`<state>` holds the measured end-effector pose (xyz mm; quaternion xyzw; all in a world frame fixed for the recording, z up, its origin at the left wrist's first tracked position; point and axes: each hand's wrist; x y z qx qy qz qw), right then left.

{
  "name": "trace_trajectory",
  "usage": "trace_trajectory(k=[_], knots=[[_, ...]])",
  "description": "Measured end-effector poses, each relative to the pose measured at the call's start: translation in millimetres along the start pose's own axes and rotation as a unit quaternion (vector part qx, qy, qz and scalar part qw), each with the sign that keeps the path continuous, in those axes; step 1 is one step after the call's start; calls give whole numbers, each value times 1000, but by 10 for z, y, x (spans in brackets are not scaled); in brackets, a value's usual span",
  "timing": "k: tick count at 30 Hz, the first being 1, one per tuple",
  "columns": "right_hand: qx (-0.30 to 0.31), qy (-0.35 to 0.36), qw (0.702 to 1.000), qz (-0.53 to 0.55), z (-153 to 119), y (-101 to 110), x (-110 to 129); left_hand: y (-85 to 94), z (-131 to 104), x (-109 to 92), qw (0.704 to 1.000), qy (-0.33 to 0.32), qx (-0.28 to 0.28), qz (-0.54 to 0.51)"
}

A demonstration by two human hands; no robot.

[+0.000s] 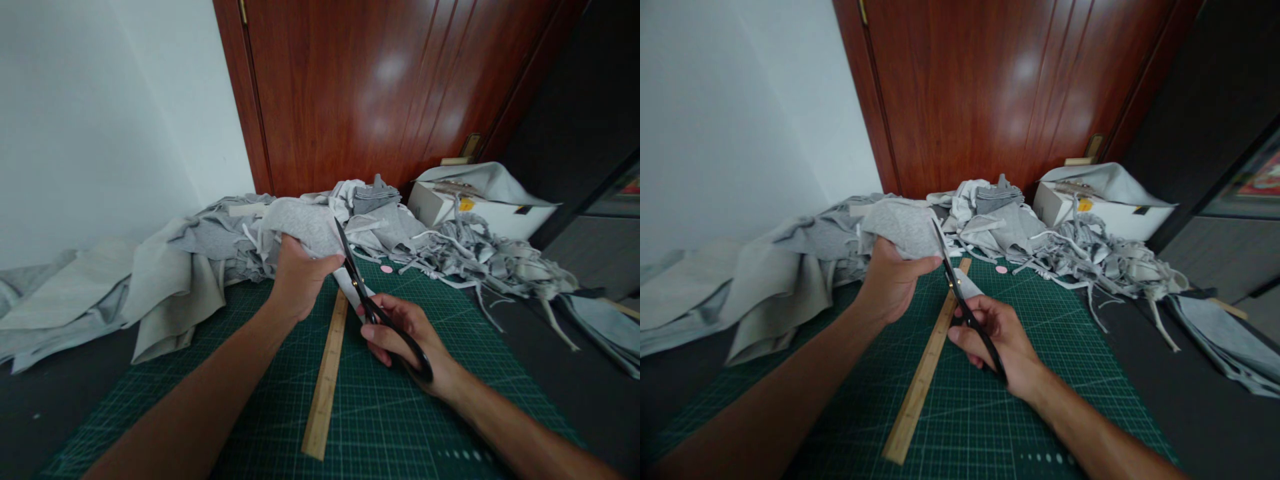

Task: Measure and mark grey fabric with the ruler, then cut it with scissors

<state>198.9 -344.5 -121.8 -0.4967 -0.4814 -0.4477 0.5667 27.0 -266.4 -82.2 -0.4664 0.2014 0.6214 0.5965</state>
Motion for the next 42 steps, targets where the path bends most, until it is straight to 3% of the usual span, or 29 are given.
trace_trajectory(k=[7, 18, 42], knots=[[-22, -13, 1000, -16, 4, -47, 34, -42, -10, -55, 996, 46, 8, -77], [-26, -1, 999, -30, -2, -51, 39, -56, -3, -75, 993, 64, 7, -97], [-27, 8, 999, -40, -33, -67, 22, -71, 4, -112, 987, 52, 12, -153]])
Point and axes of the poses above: each hand's wrist, its own z-axis towards the middle knuckle, its own y-axis out of the back of the hand, x = y × z, and after that the axes turned 11 degrees about -x, right-handed
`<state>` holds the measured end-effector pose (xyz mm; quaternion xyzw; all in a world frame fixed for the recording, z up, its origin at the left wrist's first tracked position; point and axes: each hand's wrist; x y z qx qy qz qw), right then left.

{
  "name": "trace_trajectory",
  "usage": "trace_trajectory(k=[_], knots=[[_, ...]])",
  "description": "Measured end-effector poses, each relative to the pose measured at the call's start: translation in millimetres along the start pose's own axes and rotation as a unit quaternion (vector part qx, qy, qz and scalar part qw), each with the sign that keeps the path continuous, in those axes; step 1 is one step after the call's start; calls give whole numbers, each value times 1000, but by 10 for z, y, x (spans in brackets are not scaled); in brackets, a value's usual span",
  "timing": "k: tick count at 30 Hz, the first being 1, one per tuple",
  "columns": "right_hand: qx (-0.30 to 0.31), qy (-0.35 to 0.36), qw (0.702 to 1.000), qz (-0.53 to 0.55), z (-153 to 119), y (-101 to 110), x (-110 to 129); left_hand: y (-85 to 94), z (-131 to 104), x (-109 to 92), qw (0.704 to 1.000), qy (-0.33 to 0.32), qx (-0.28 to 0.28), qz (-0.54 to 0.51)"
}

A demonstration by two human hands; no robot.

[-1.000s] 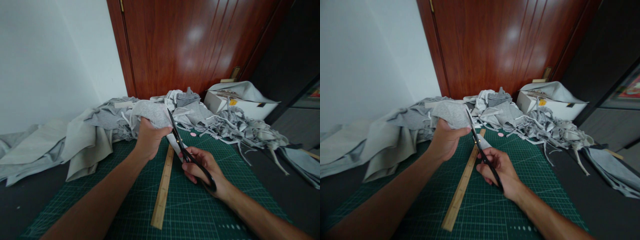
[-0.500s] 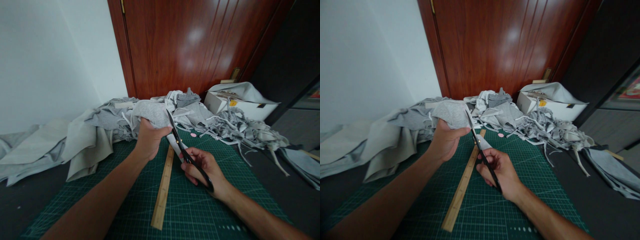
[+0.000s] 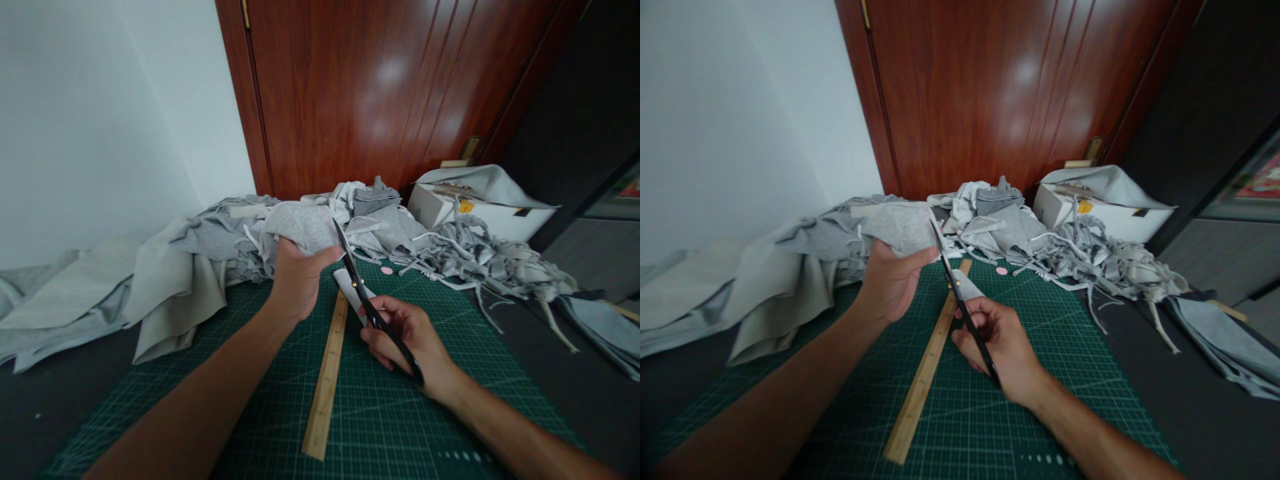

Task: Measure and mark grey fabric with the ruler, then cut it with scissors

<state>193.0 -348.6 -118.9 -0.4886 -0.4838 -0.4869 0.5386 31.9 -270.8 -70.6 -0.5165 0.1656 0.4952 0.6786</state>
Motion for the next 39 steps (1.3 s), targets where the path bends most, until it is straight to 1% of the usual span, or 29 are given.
trace_trajectory(k=[4, 12, 19, 27, 31, 39], knots=[[4, -1, 1000, 11, -2, 1, 7, -8, 5, -12, 1000, -10, 6, -7], [9, -9, 1000, 28, 15, 15, -48, 0, 29, -19, 999, -23, 11, 26], [17, -8, 999, 41, 12, 37, -49, 23, 29, -5, 999, -11, 25, 30], [16, -5, 999, 47, 29, 35, -65, 28, 15, 24, 999, -6, 22, 28], [28, -4, 999, 45, 35, 45, -62, 24, 2, 29, 999, -5, 21, 24], [26, -5, 999, 40, 37, 29, -50, 83, 16, 107, 995, -40, 14, 85]])
Point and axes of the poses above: each hand's wrist, its own z-axis towards the middle knuckle, its own y-axis out of the back of the hand, x = y × z, and after that the axes turned 11 degrees about -x, right-handed
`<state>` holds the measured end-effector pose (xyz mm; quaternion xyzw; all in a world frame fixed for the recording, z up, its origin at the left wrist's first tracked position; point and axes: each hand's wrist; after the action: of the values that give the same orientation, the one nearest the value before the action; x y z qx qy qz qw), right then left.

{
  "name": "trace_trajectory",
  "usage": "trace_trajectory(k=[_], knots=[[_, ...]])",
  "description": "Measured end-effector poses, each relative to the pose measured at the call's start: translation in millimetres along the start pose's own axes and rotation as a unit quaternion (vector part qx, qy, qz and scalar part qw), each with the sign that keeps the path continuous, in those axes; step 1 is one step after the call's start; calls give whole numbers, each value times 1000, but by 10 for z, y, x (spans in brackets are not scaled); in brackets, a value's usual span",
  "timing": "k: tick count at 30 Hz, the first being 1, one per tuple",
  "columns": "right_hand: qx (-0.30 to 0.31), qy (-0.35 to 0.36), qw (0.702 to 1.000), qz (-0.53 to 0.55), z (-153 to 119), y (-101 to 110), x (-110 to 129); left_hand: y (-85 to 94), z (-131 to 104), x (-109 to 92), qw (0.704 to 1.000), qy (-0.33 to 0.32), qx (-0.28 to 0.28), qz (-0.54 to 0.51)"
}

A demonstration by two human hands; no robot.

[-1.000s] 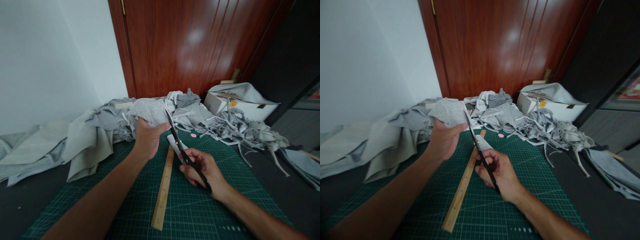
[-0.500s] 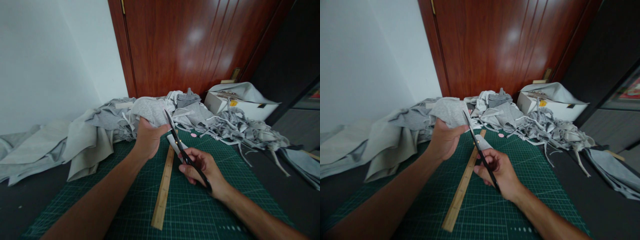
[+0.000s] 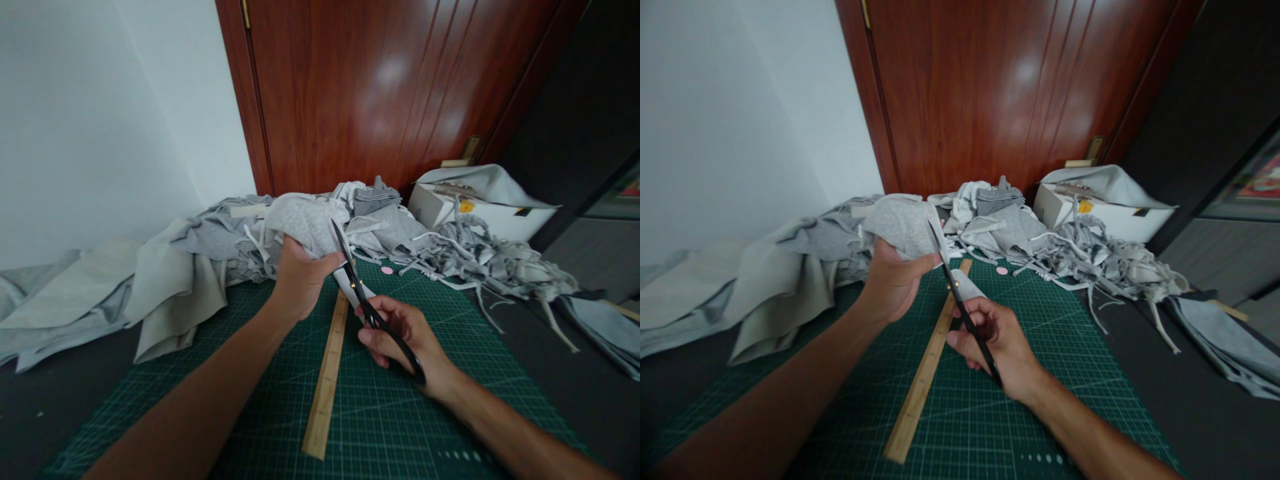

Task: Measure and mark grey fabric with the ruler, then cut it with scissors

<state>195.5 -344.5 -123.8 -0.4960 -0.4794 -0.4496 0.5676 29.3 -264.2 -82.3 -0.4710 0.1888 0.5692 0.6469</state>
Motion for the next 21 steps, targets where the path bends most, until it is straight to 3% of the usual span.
trace_trajectory(k=[21], knots=[[-15, 11, 1000, -8, -26, -24, 17, -19, -56, 12, 1000, -11, -9, 15]])
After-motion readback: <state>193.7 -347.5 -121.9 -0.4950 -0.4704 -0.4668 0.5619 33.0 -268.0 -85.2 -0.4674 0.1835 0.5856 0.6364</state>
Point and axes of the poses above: each hand's wrist, its own z-axis towards the middle knuckle, its own y-axis out of the back of the hand, x = y × z, and after that the axes turned 11 degrees about -x, right-handed
